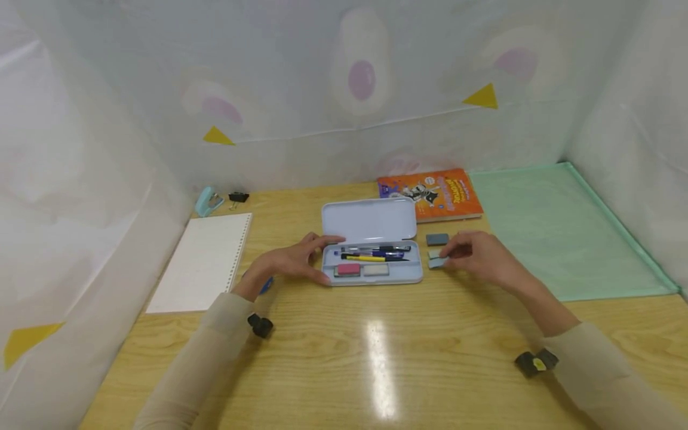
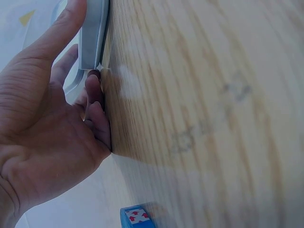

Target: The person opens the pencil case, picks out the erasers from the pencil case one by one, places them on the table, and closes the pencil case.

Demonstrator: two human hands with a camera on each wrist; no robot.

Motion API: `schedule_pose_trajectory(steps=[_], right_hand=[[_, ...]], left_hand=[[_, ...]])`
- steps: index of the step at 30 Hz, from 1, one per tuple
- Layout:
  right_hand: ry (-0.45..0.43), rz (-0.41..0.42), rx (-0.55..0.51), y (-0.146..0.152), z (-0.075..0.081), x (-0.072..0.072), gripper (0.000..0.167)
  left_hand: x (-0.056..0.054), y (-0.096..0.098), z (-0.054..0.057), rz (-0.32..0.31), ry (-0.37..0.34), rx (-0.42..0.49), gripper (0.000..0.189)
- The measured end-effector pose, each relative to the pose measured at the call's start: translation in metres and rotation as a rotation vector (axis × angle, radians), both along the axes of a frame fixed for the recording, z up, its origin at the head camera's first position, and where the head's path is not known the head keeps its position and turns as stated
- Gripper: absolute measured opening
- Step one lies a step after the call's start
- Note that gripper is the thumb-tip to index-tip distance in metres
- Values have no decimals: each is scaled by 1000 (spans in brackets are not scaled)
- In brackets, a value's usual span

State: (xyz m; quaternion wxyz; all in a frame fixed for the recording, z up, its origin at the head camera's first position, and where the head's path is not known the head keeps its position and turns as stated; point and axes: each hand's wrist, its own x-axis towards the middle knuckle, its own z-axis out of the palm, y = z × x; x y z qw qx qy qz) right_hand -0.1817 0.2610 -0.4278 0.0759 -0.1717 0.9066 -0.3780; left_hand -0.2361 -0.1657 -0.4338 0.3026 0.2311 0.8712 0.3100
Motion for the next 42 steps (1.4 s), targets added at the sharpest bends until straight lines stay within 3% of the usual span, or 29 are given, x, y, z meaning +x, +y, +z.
schedule_pose_trajectory(steps=[10,15,19,24,29,37,42], right_hand=[[-1,-15,21,20,6,3,19],[-59,-29,-87,17,9,6,30],[-76,27,-187,0,7,6,29],[-56,135,-222,-27,4,3,25],[-85,211,-190,-53,1,1,24],[34,319,-50,-90,-5,-2,21],[55,318,-22,-100,-4,-1,18]], left_hand=[[1,1,2,-6,11,-3,93],[2,1,4,-4,8,-10,93],[2,1,4,-4,4,-8,93],[1,1,3,-16,14,-10,93],[1,1,2,-17,18,-14,93],[1,0,1,-12,19,-14,93],[1,0,1,-5,16,-15,93]])
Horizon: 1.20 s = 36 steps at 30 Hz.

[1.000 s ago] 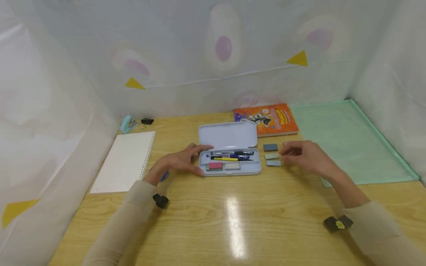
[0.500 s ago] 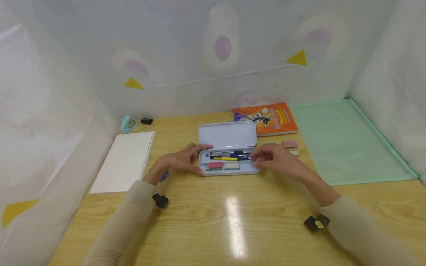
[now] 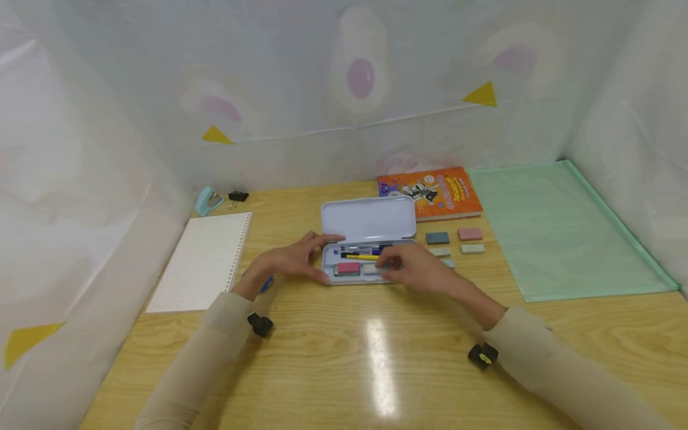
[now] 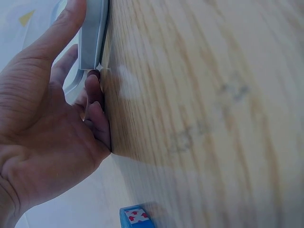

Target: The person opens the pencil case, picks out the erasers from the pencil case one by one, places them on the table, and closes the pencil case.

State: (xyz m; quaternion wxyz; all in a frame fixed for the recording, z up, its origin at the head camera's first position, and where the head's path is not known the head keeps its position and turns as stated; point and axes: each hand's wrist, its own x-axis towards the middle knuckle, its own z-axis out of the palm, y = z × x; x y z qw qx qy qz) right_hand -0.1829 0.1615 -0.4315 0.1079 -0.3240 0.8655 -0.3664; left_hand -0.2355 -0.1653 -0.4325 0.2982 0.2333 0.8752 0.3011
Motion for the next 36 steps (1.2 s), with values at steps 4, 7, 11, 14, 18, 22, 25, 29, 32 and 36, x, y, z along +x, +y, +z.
schedule_pose_trajectory(steps=[4,7,11,14,18,22,25,29,32,36], right_hand=[[-12,14,2,0,0,0,16],[-13,28,2,0,1,1,16],[14,10,8,1,3,2,15],[24,7,4,0,4,2,14],[25,24,-8,-3,4,1,16],[51,21,12,-6,1,0,16],[81,14,28,-9,0,0,16],[114,8,19,-14,-1,0,18],[131,8,5,-16,-2,-1,18],[158,1,-2,-19,-3,-1,18]], left_hand=[[0,1,0,6,-1,3,93],[0,1,0,6,1,3,93],[0,0,0,-1,7,1,93],[0,0,0,-6,8,2,93],[0,0,0,-7,9,-1,93],[0,1,-1,-11,8,0,94],[0,1,-2,-14,5,2,94],[0,1,-2,0,0,1,94],[1,0,-1,8,-2,-1,94],[1,0,-1,-3,0,0,93]])
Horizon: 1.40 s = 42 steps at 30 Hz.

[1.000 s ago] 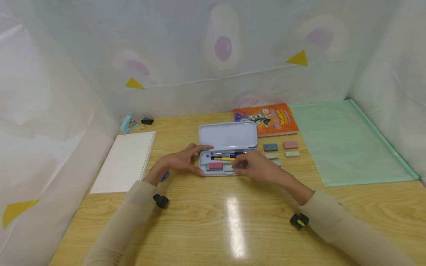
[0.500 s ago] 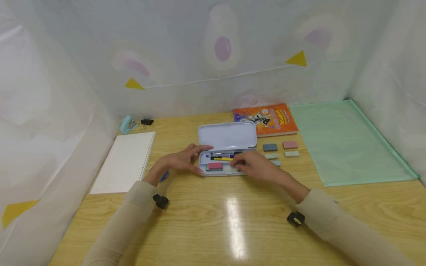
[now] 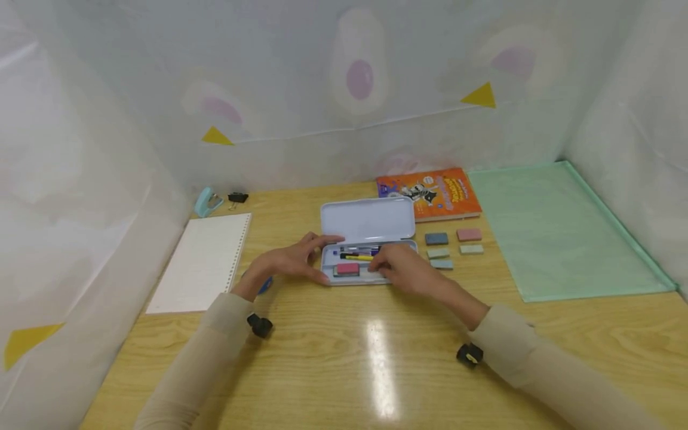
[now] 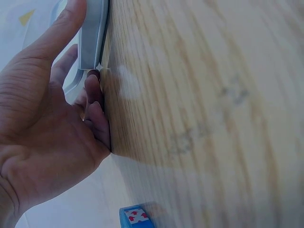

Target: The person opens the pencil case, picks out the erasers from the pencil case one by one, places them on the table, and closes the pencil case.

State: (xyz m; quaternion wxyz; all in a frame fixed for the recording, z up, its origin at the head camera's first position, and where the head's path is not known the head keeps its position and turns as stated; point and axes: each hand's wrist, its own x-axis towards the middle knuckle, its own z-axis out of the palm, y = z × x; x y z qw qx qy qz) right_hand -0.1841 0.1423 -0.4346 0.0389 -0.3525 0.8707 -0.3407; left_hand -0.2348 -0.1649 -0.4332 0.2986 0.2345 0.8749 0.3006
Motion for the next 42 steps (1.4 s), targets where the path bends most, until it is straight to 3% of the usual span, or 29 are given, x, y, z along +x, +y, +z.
schedule_pose_trajectory(steps=[11,19,31,42], right_hand=[[31,-47,61,-8,-1,2,17],[-78,-105,-64,-2,-1,3,17],[-245,-229,-155,45,13,6,10],[-361,-265,-261,97,18,10,20]], left_hand=[[0,-2,-1,10,-7,1,92],[1,-2,-2,21,-15,-9,91],[0,-3,0,1,-5,-5,92],[-1,-2,-3,4,9,-5,92]])
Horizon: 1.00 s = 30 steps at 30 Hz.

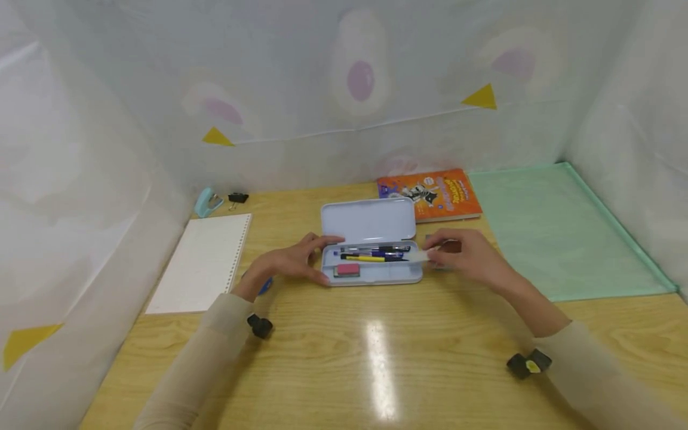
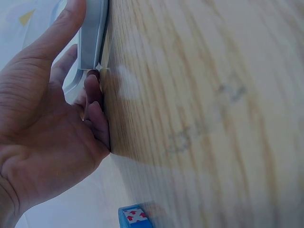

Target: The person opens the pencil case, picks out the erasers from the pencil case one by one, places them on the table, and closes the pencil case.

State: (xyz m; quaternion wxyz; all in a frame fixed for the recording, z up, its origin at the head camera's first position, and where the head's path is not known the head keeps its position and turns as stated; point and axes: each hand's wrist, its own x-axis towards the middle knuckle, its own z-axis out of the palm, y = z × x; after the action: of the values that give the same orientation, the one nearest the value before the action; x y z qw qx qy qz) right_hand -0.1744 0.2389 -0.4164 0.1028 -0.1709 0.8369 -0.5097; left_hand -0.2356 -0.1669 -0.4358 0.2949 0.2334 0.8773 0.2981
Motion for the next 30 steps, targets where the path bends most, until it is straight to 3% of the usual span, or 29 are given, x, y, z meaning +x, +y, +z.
schedule_pose_trajectory(steps=[12,17,21,30], right_hand=[[58,-107,109,60,-5,8,27],[77,-105,217,73,-9,8,21],[39,-89,232,78,-10,9,23],[46,-65,367,94,-10,8,29]], left_hand=[[0,1,0,-3,3,0,93],[1,1,1,4,-3,3,93],[1,0,1,-1,2,10,93],[2,0,3,-3,3,11,93]])
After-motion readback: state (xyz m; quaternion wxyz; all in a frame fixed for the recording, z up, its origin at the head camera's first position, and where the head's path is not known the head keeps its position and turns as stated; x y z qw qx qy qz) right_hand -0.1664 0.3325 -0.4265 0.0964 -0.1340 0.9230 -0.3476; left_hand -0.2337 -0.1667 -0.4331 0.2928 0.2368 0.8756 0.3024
